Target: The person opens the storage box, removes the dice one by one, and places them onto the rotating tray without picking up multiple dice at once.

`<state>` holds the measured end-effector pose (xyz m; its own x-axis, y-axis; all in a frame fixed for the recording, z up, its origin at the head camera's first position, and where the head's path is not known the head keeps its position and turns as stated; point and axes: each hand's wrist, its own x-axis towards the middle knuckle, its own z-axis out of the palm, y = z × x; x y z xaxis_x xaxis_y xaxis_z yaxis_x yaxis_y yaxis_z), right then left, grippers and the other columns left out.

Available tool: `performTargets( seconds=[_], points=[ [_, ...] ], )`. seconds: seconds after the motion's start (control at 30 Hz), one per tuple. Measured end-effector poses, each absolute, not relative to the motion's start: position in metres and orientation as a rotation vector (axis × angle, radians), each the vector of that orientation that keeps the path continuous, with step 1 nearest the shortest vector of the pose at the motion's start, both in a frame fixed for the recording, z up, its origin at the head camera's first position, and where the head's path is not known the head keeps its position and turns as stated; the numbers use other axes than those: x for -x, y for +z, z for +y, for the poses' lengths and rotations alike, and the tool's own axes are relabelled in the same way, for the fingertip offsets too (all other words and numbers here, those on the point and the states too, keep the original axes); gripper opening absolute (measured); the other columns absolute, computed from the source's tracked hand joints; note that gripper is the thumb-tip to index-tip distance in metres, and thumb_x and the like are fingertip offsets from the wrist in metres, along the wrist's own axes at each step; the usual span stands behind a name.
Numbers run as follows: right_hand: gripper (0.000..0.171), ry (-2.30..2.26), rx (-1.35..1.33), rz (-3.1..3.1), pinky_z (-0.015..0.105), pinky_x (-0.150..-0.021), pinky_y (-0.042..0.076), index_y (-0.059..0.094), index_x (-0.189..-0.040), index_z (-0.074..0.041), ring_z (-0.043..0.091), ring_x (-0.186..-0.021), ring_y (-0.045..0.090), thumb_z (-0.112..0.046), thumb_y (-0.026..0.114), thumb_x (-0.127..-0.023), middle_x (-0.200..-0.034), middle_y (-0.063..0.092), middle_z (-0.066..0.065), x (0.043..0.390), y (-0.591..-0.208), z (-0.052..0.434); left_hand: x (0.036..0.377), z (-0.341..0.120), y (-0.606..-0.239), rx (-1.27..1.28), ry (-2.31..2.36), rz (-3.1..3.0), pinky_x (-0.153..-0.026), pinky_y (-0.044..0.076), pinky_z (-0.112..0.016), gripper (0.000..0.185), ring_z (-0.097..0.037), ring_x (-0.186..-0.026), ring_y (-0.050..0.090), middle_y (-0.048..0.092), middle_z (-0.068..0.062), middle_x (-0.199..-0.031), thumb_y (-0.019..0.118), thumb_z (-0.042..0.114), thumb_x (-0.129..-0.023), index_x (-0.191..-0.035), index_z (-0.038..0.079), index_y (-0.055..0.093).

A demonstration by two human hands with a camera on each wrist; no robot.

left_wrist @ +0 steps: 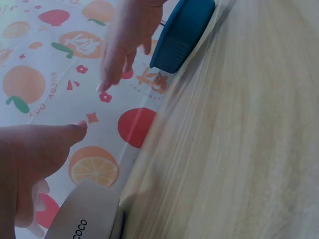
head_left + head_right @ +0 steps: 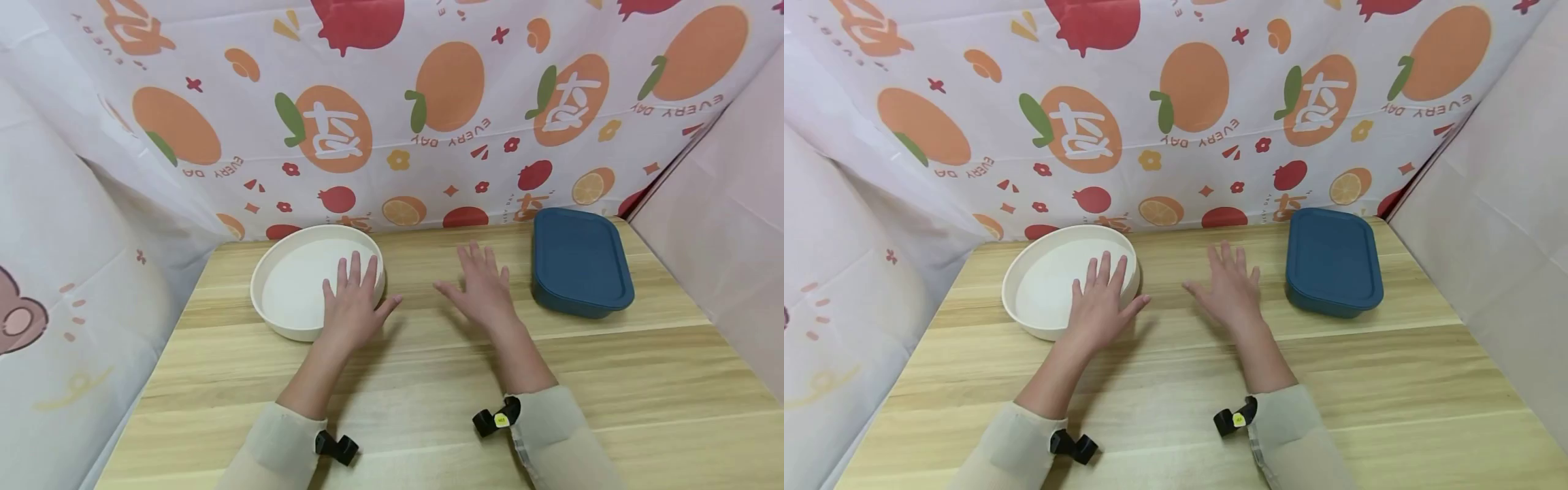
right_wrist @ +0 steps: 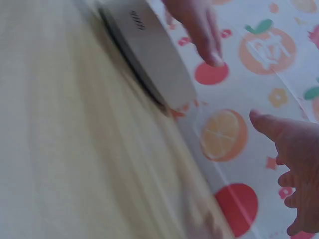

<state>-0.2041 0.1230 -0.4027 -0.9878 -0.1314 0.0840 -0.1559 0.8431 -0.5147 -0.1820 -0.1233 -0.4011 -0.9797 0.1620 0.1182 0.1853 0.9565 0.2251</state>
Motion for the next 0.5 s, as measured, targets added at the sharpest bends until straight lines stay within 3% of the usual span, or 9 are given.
performTargets(
  seconds=[0.27,0.5],
  points=[
    [0.077,0.961,0.126,-2.737,0.068,-0.120,0.011,0.030,-0.154,-0.009,0.044,-0.149,0.015,-0.051,0.056,-0.096,-0.161,0.024,0.019,0.210,-0.388,0.200,0.184,-0.113,-0.401,0.429,-0.602,-2.841,-0.119,0.026,-0.063,0.073,-0.041,-0.148,0.024,0.027,-0.021,-0.159,0.062,0.045,-0.094,-0.152,0.008,0.035],
    [0.070,1.105,0.564,-2.490,0.054,-0.124,0.018,0.032,-0.153,-0.006,0.040,-0.148,0.020,-0.043,0.052,-0.098,-0.159,0.028,0.020,0.198,-0.390,0.278,0.176,-0.082,-0.408,0.571,-0.976,-2.786,-0.121,0.031,-0.049,0.063,-0.033,-0.145,0.034,0.037,-0.019,-0.155,0.061,0.038,-0.096,-0.147,0.005,0.043]
  ],
)
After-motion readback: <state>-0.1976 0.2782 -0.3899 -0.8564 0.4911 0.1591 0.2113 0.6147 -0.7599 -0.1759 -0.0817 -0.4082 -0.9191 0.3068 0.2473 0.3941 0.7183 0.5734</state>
